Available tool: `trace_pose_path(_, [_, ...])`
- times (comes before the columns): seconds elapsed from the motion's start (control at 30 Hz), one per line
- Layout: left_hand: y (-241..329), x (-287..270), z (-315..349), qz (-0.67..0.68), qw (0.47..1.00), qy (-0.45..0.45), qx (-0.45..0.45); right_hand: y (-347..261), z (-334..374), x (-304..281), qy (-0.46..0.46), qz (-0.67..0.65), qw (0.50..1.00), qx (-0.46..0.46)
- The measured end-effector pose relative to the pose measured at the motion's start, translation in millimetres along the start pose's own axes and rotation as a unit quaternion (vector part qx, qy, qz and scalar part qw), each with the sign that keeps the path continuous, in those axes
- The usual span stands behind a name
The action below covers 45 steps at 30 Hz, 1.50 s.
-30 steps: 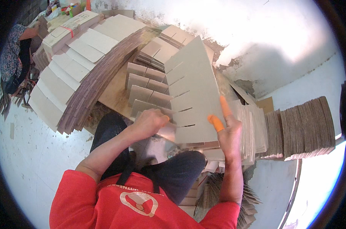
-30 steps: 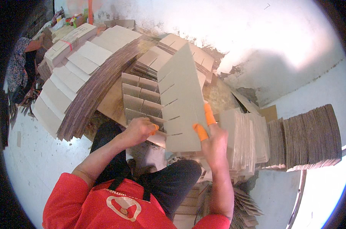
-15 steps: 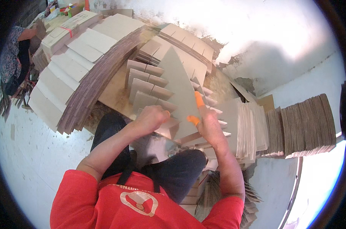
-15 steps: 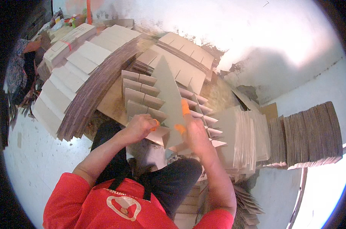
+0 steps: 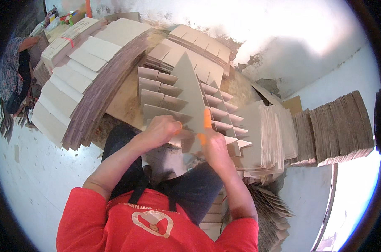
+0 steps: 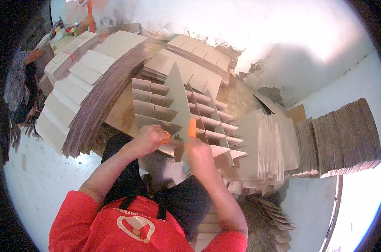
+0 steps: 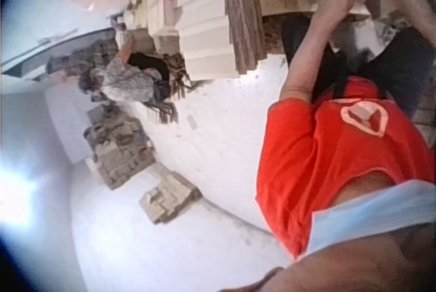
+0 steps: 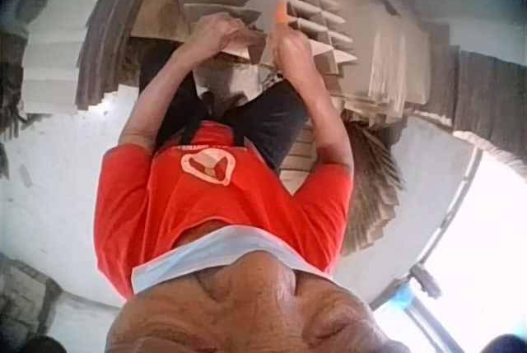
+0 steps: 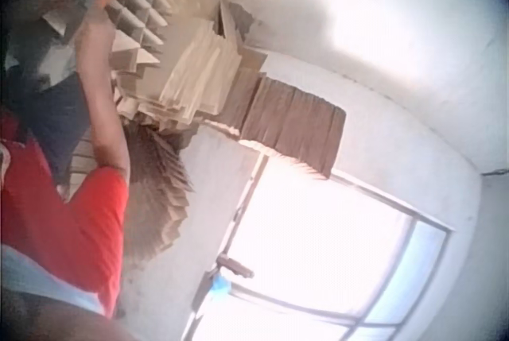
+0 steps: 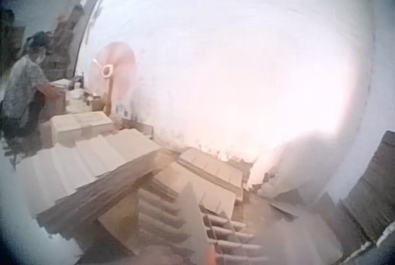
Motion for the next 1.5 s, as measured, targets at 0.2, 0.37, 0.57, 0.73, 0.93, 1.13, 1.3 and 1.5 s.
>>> trace_pose_path(0.2, [-23,-50,-50,-0.046,0.998,0.049,-0.006,7,5,4,0.005,-0.002,0.999,0.033])
trace_pose_path(0.37, [-120,-47,-100,-0.166,0.986,0.021,-0.025,9,13,9,0.018,-0.045,0.997,0.065])
trace_pose_path(0.57, [-158,-27,-86,-0.165,0.986,-0.030,0.000,8,13,10,-0.030,-0.007,0.998,0.050])
trace_pose_path(0.73, [-140,-34,-102,-0.045,0.977,-0.081,-0.192,29,7,39,-0.147,0.050,0.985,0.080])
trace_pose_path(0.93, [-144,-21,-95,-0.122,0.983,-0.112,-0.084,26,2,-2,-0.060,0.058,0.987,0.137])
trace_pose_path(1.13, [-140,-23,-99,-0.147,0.982,-0.103,-0.064,161,101,-96,0.188,0.339,0.886,0.253])
trace_pose_path(1.3, [-141,-34,-94,-0.068,0.995,0.007,-0.071,224,152,-97,0.051,0.375,0.854,0.356])
trace_pose_path(1.5, [-125,-78,-80,-0.030,0.989,0.120,-0.078,265,173,-101,0.157,0.353,0.862,0.328])
Point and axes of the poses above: each hand's wrist, its own z-axis away from the middle knuckle, its own x-axis out of the palm, y = z × x, the point moved 9 cm from there along -z, towards the middle knuckle, and after that the axes turned 1 degree about -y, right-handed, at the moved point
